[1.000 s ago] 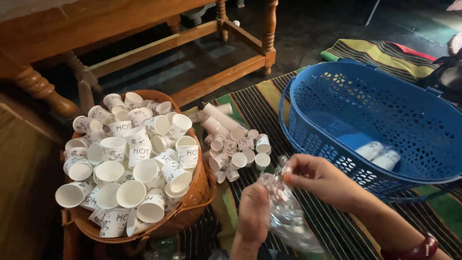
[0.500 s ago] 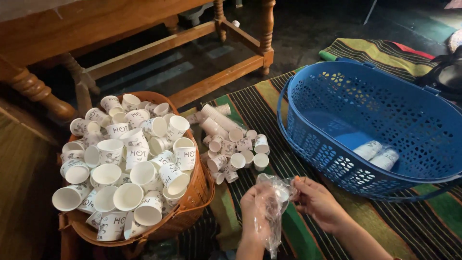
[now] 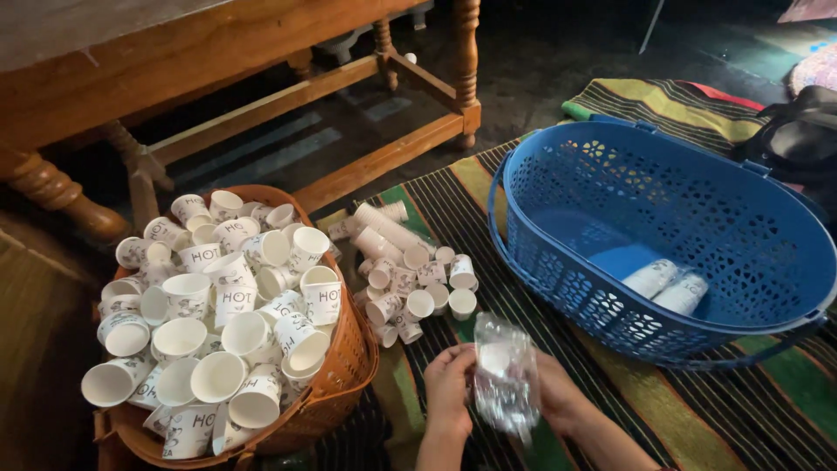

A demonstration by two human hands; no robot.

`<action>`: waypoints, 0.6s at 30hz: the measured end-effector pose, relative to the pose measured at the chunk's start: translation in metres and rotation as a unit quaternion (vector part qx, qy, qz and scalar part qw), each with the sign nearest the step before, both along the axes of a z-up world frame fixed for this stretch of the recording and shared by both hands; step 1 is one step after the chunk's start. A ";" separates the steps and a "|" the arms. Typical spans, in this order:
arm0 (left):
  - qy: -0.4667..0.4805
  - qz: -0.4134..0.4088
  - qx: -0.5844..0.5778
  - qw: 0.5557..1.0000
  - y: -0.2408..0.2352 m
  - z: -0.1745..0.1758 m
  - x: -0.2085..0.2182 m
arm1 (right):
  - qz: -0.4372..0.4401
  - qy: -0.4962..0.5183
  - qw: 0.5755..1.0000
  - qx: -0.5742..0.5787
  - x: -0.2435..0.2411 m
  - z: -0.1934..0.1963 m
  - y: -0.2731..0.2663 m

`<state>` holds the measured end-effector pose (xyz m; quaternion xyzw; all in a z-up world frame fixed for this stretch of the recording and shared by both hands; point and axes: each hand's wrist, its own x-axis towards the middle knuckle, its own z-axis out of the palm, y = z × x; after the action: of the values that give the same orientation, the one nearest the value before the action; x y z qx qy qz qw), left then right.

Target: The person sorts through piles of paper cups on a mat, placing some into a blue plastic basket and arranging others into stacks.

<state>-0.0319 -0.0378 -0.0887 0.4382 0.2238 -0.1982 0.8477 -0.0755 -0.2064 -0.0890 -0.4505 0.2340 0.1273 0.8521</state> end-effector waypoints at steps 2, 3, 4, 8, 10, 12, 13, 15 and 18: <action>-0.002 -0.009 0.012 1.000 0.000 -0.009 0.000 | -0.012 0.012 1.000 0.004 -0.001 -0.022 -0.006; 0.020 -0.017 0.043 0.999 -0.001 -0.009 -0.001 | -0.016 0.029 0.999 -0.020 -0.001 -0.039 -0.011; 0.042 -0.025 0.075 0.996 -0.002 -0.008 -0.002 | -0.021 0.046 0.998 -0.044 -0.001 -0.056 -0.015; -0.015 0.001 0.086 0.996 -0.007 -0.058 0.002 | -0.014 0.054 0.994 -0.094 -0.002 -0.054 -0.010; 0.005 -0.006 0.075 0.997 -0.006 -0.055 0.001 | -0.025 0.075 0.994 -0.072 -0.003 -0.033 -0.001; 0.031 -0.018 0.094 0.995 -0.005 -0.033 -0.002 | -0.022 0.078 0.994 -0.073 -0.004 -0.041 0.000; 0.056 -0.032 0.114 0.991 -0.005 -0.023 -0.004 | -0.019 0.080 0.994 -0.073 -0.005 -0.046 0.000; 0.053 -0.041 0.143 0.987 -0.005 -0.034 -0.003 | -0.012 0.065 0.995 -0.075 -0.005 -0.057 -0.003; 0.056 -0.053 0.189 0.979 -0.006 -0.036 -0.003 | -0.009 0.041 0.997 -0.065 -0.006 -0.078 -0.006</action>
<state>-0.0345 -0.0433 -0.1243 0.5899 0.2810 -0.2215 0.7239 -0.0819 -0.2126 -0.1668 -0.4968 0.2806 0.1225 0.8120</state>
